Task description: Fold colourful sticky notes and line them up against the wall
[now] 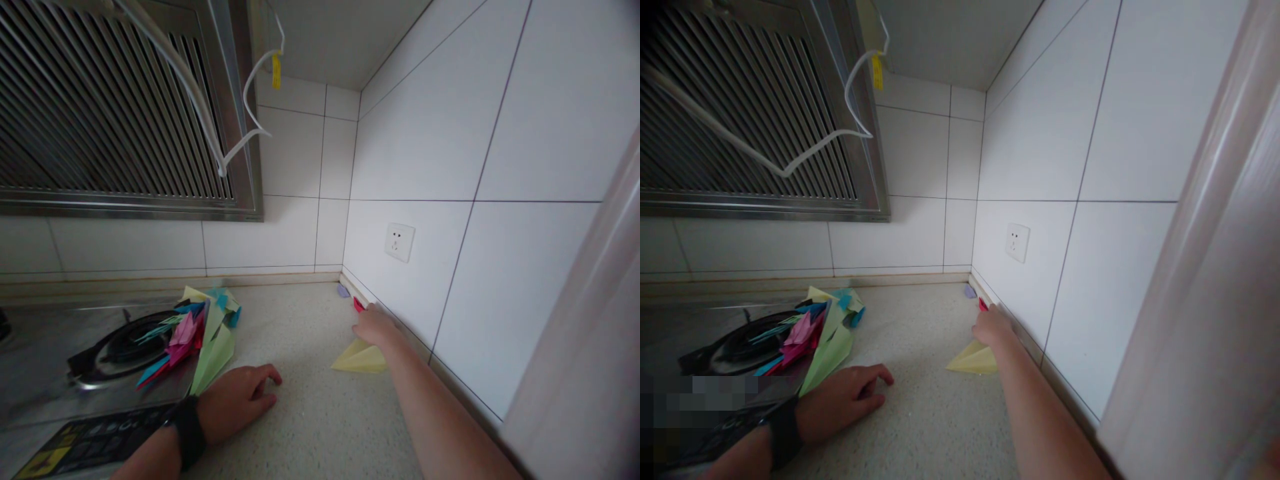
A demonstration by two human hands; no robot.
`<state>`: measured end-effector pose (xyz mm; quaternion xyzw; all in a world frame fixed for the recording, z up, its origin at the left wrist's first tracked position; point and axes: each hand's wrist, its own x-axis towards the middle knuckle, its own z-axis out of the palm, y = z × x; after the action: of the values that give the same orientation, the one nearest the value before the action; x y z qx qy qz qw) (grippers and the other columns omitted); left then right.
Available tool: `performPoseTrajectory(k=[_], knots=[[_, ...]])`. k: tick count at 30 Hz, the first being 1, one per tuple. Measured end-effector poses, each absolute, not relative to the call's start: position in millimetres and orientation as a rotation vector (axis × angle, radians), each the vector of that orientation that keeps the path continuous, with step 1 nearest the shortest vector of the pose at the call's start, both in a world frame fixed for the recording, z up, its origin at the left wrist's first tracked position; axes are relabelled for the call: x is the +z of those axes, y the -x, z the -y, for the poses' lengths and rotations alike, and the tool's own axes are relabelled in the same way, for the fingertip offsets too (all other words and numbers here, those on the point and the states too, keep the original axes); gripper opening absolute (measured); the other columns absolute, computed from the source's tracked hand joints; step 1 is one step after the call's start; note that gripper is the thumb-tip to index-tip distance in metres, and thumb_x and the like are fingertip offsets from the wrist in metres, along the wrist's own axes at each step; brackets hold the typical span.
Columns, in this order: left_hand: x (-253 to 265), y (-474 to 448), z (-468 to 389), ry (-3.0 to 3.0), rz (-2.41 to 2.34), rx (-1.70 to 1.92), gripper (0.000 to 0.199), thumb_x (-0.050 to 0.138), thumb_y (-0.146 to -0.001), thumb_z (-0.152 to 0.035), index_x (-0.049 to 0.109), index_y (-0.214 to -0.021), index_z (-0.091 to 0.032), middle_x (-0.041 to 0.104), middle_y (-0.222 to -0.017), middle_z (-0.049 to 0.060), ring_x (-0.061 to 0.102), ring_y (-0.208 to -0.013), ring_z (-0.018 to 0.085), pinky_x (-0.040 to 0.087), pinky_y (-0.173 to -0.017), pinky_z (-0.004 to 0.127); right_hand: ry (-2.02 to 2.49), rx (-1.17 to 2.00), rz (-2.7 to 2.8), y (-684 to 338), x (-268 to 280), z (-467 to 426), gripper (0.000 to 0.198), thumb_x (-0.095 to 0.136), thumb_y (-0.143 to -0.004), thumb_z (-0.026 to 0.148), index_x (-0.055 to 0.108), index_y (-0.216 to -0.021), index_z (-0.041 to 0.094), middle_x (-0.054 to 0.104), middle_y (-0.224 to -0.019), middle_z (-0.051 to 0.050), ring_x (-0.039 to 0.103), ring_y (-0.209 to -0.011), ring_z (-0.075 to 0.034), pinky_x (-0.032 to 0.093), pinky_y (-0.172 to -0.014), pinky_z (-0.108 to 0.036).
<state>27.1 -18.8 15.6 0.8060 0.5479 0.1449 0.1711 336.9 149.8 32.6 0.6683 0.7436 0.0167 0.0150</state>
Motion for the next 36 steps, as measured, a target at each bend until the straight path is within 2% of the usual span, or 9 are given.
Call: performPoseTrajectory(k=[5, 10, 14, 16, 19, 22, 25, 30, 36], knots=[[16, -26, 19, -2.298, -1.549, 0.423, 0.028, 0.051, -0.083, -0.036, 0.062, -0.108, -0.029, 0.060, -0.076, -0.001, 0.056, -0.071, 0.016, 0.031, -0.062, 0.026, -2.093, 0.107, -2.355, -333, 41, -143, 0.043, 0.048, -0.083, 0.041, 0.063, -0.111, 0.011, 0.052, -0.121, -0.020, 0.059, -0.099, -0.028, 0.045, -0.079, -0.037], [16, -25, 19, -2.325, -1.533, 0.416, 0.029, 0.052, -0.083, -0.037, 0.062, -0.108, -0.028, 0.061, -0.074, -0.001, 0.056, -0.071, 0.017, 0.031, -0.060, 0.026, -1.944, 0.314, -2.641, -315, 58, -125, 0.038, 0.042, -0.090, 0.034, 0.058, -0.119, 0.016, 0.052, -0.126, -0.017, 0.044, -0.120, -0.029, 0.034, -0.097, -0.038], [18, -24, 19, -2.336, -1.521, 0.415, 0.030, 0.052, -0.083, -0.037, 0.062, -0.109, -0.027, 0.061, -0.074, -0.001, 0.055, -0.069, 0.016, 0.031, -0.059, 0.025, -1.534, 0.177, -2.887, -302, 68, -104, 0.038, 0.049, -0.087, 0.045, 0.064, -0.112, 0.020, 0.062, -0.114, -0.012, 0.052, -0.110, -0.027, 0.028, -0.102, -0.039], [19, -24, 19, -2.345, -1.514, 0.422, 0.030, 0.052, -0.083, -0.037, 0.062, -0.109, -0.027, 0.062, -0.074, -0.001, 0.056, -0.069, 0.016, 0.031, -0.059, 0.024, -1.438, -0.020, -2.894, -300, 70, -95, 0.051, 0.050, -0.082, 0.060, 0.066, -0.108, 0.019, 0.062, -0.111, -0.012, 0.054, -0.106, -0.028, 0.034, -0.096, -0.039], [20, -23, 18, -2.350, -1.498, 0.423, 0.030, 0.052, -0.084, -0.037, 0.062, -0.110, -0.026, 0.062, -0.074, -0.001, 0.056, -0.068, 0.015, 0.032, -0.058, 0.024, -1.291, -0.214, -2.937, -302, 70, -90, 0.059, 0.062, -0.070, 0.064, 0.064, -0.112, 0.022, 0.058, -0.118, -0.010, 0.053, -0.108, -0.028, 0.038, -0.092, -0.036], [21, -22, 19, -2.346, -1.488, 0.418, 0.030, 0.052, -0.084, -0.037, 0.062, -0.110, -0.027, 0.062, -0.073, -0.001, 0.055, -0.066, 0.015, 0.031, -0.057, 0.024, -1.324, -0.268, -2.857, -308, 69, -92, 0.058, 0.072, -0.062, 0.056, 0.063, -0.108, 0.023, 0.058, -0.114, -0.009, 0.056, -0.101, -0.028, 0.040, -0.086, -0.035], [22, -22, 19, -2.342, -1.490, 0.417, 0.030, 0.052, -0.084, -0.037, 0.062, -0.110, -0.027, 0.061, -0.072, -0.001, 0.054, -0.065, 0.014, 0.030, -0.056, 0.023, -1.451, -0.296, -2.724, -316, 66, -96, 0.052, 0.071, -0.063, 0.053, 0.063, -0.102, 0.021, 0.061, -0.108, -0.010, 0.059, -0.093, -0.028, 0.041, -0.075, -0.034], [20, -21, 19, -2.351, -1.490, 0.422, 0.030, 0.053, -0.084, -0.037, 0.062, -0.110, -0.027, 0.061, -0.073, -0.001, 0.055, -0.066, 0.014, 0.030, -0.056, 0.023, -1.526, -0.274, -2.547, -326, 61, -104, 0.037, 0.071, -0.061, 0.039, 0.061, -0.093, 0.021, 0.065, -0.092, -0.007, 0.060, -0.081, -0.025, 0.034, -0.060, -0.029], [20, -21, 19, -2.359, -1.500, 0.420, 0.029, 0.053, -0.084, -0.038, 0.062, -0.110, -0.027, 0.062, -0.073, -0.002, 0.055, -0.066, 0.014, 0.030, -0.057, 0.023, -1.515, -0.196, -2.481, -336, 52, -117, 0.025, 0.066, -0.061, 0.027, 0.063, -0.086, 0.022, 0.065, -0.085, -0.004, 0.059, -0.077, -0.022, 0.028, -0.055, -0.027]])
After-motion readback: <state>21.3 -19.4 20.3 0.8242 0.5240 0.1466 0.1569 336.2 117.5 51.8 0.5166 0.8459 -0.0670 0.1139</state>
